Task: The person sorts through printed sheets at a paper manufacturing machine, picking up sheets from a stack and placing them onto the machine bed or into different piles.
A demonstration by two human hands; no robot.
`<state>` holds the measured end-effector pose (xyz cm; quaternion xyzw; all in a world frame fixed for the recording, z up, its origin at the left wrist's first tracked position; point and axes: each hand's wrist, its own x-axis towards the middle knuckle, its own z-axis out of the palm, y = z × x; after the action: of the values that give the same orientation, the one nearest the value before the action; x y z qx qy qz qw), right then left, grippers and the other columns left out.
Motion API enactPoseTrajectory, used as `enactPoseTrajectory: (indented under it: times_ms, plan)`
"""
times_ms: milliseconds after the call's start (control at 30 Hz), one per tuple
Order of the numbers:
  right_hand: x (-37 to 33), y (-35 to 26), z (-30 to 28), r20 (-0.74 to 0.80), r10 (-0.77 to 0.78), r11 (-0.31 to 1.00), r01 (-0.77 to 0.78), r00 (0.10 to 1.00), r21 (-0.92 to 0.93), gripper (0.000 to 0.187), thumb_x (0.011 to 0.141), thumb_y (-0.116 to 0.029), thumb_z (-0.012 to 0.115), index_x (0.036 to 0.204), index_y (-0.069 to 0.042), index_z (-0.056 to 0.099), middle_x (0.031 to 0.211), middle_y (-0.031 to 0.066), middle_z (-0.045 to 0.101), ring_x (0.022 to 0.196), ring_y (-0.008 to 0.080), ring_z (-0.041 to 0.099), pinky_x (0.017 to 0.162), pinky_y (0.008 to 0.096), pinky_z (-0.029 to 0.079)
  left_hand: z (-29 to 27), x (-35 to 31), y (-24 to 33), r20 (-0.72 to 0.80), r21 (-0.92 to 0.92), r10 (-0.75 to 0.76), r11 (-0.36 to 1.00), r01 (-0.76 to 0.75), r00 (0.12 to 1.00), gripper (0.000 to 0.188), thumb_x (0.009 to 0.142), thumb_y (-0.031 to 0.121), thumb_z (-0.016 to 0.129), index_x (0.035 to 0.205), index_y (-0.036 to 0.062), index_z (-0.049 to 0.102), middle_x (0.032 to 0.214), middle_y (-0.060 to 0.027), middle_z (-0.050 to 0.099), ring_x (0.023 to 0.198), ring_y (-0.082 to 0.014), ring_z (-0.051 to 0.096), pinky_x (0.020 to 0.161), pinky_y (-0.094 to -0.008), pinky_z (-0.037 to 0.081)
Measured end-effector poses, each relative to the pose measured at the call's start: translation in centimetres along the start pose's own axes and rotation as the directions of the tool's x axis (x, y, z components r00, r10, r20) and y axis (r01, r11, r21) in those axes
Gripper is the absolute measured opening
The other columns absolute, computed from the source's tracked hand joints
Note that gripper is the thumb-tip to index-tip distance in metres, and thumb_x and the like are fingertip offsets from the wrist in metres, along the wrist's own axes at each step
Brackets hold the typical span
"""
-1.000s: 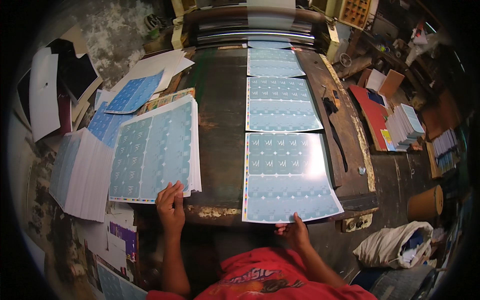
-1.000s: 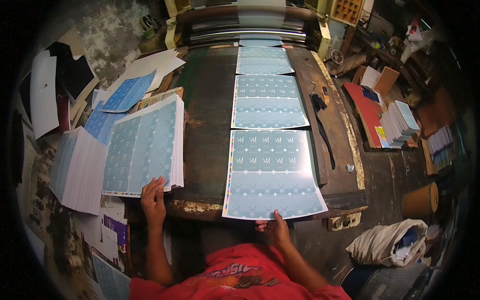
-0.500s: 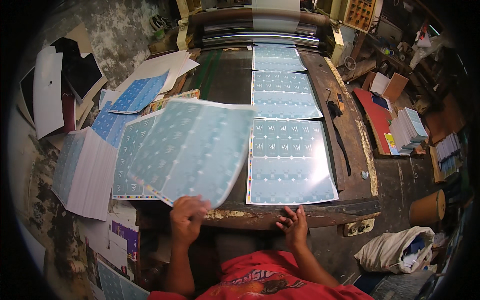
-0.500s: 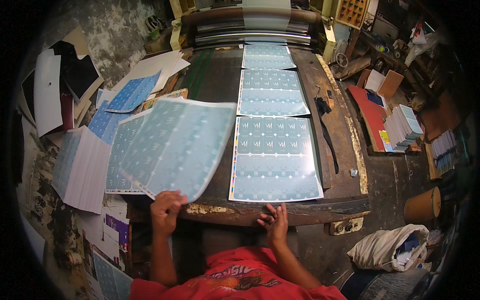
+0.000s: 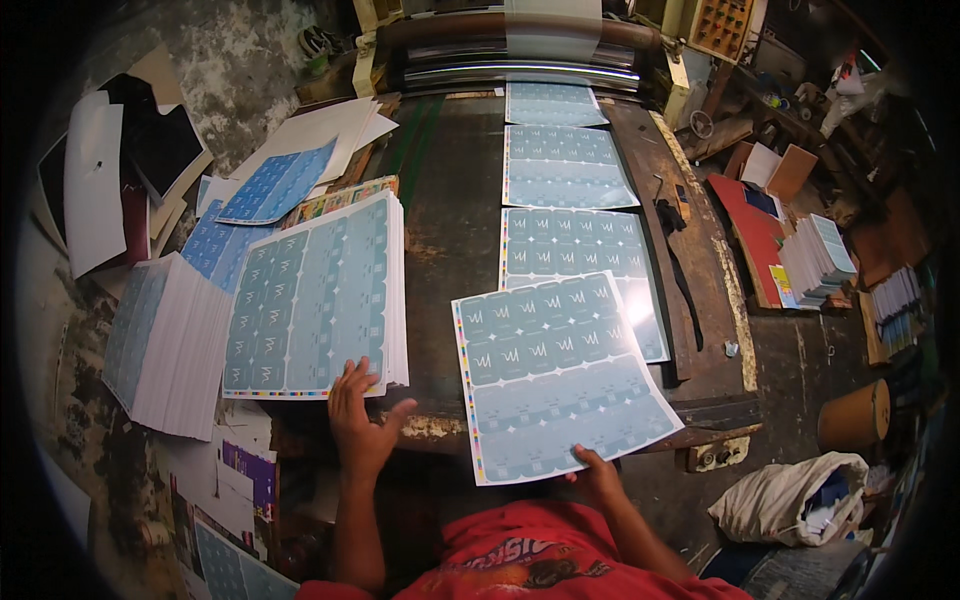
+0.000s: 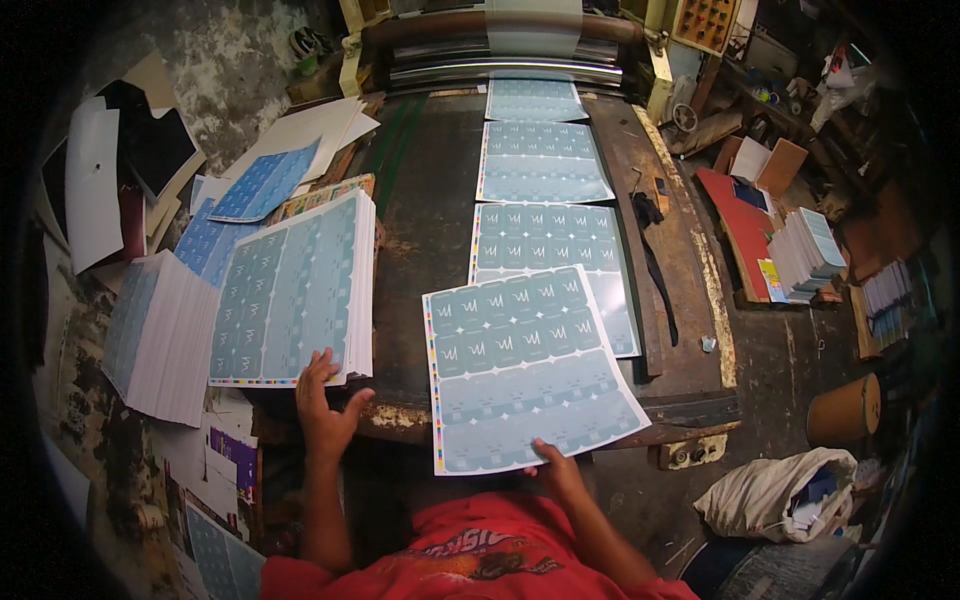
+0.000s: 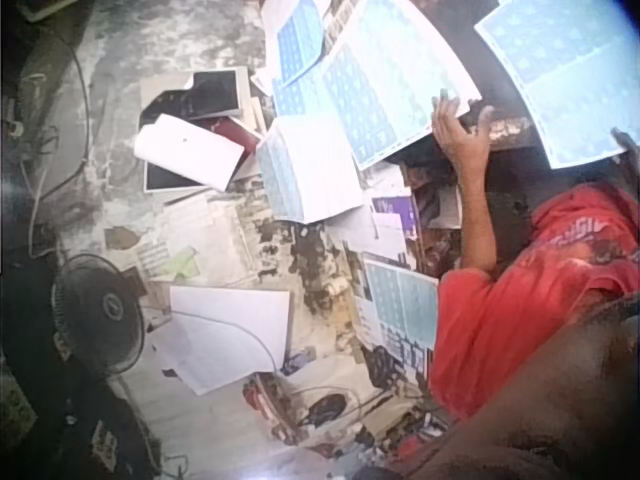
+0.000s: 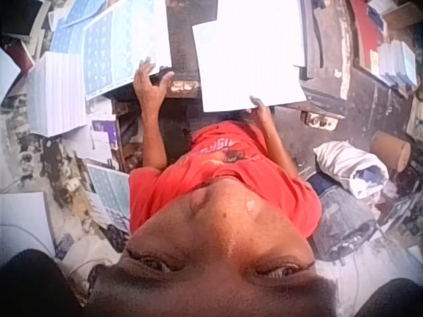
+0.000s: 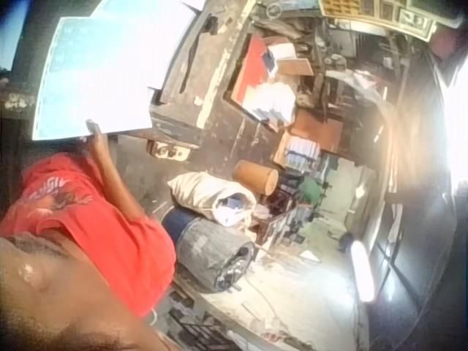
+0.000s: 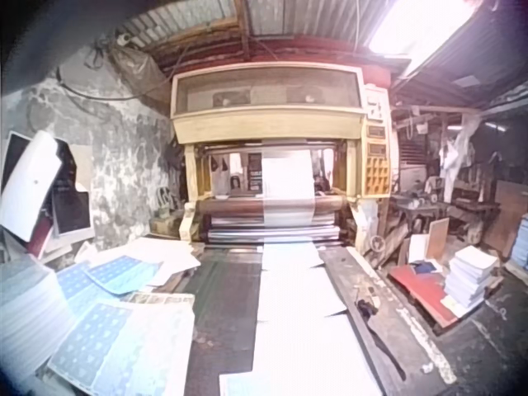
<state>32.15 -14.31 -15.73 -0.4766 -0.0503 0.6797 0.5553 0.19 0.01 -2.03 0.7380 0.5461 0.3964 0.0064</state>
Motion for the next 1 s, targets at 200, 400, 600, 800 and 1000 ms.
enactPoseTrajectory:
  times_ms: [200,400,600,800,1000]
  plan:
    - [-2.7,2.1,-2.1,-0.051,-0.001,0.997,-0.003,0.999,-0.076,0.035,0.094,-0.021,0.059,0.117,0.004,0.049,0.087,0.0141,0.061,0.065,0.0218,0.058,0.060,0.0336,0.046,1.3,-0.2,-2.7,-0.046,-0.027,-0.063,0.998,0.062,0.997,0.021,0.088,0.019,0.072,0.098,0.0054,0.061,0.119,-0.0142,0.068,0.118,-0.0330,0.060,0.100,-0.0453,0.039]
    - [-4.9,2.7,-2.1,-0.105,-0.020,0.996,0.011,0.994,-0.085,0.035,0.094,-0.028,0.061,0.110,0.003,0.056,0.084,0.0134,0.065,0.067,0.0216,0.062,0.060,0.0313,0.048,2.0,0.6,-2.6,-0.072,-0.275,-0.406,0.886,0.373,0.911,0.024,0.093,0.018,0.068,0.109,0.0014,0.061,0.102,-0.0109,0.070,0.099,-0.0240,0.062,0.095,-0.0388,0.043]
    - [-5.3,3.3,-2.9,-0.103,0.033,0.997,-0.040,0.994,-0.061,0.040,0.094,-0.032,0.062,0.113,0.004,0.055,0.086,0.0144,0.066,0.068,0.0218,0.063,0.061,0.0311,0.049,2.3,0.8,-1.6,-0.098,-0.188,-0.343,0.928,0.322,0.934,0.025,0.092,0.016,0.068,0.113,0.0020,0.064,0.105,-0.0107,0.069,0.100,-0.0254,0.062,0.097,-0.0393,0.041]
    - [-5.0,2.5,-1.7,-0.091,-0.006,1.000,0.005,0.996,-0.017,0.041,0.096,-0.031,0.058,0.117,0.004,0.053,0.091,0.0159,0.066,0.073,0.0248,0.065,0.062,0.0326,0.049,1.8,-0.9,-2.8,-0.060,0.149,0.057,0.988,-0.047,0.997,0.024,0.091,0.013,0.067,0.114,0.0061,0.069,0.117,-0.0089,0.069,0.116,-0.0296,0.060,0.101,-0.0438,0.038]
    - [-2.4,1.4,-1.5,-0.062,-0.065,0.996,0.069,0.996,0.062,0.040,0.100,-0.032,0.052,0.119,0.004,0.052,0.094,0.0175,0.066,0.073,0.0262,0.066,0.062,0.0333,0.051,1.7,-1.6,-3.7,-0.079,0.186,0.074,0.981,-0.059,0.994,0.019,0.087,0.011,0.072,0.105,0.0061,0.074,0.113,-0.0093,0.072,0.113,-0.0284,0.064,0.098,-0.0408,0.040]
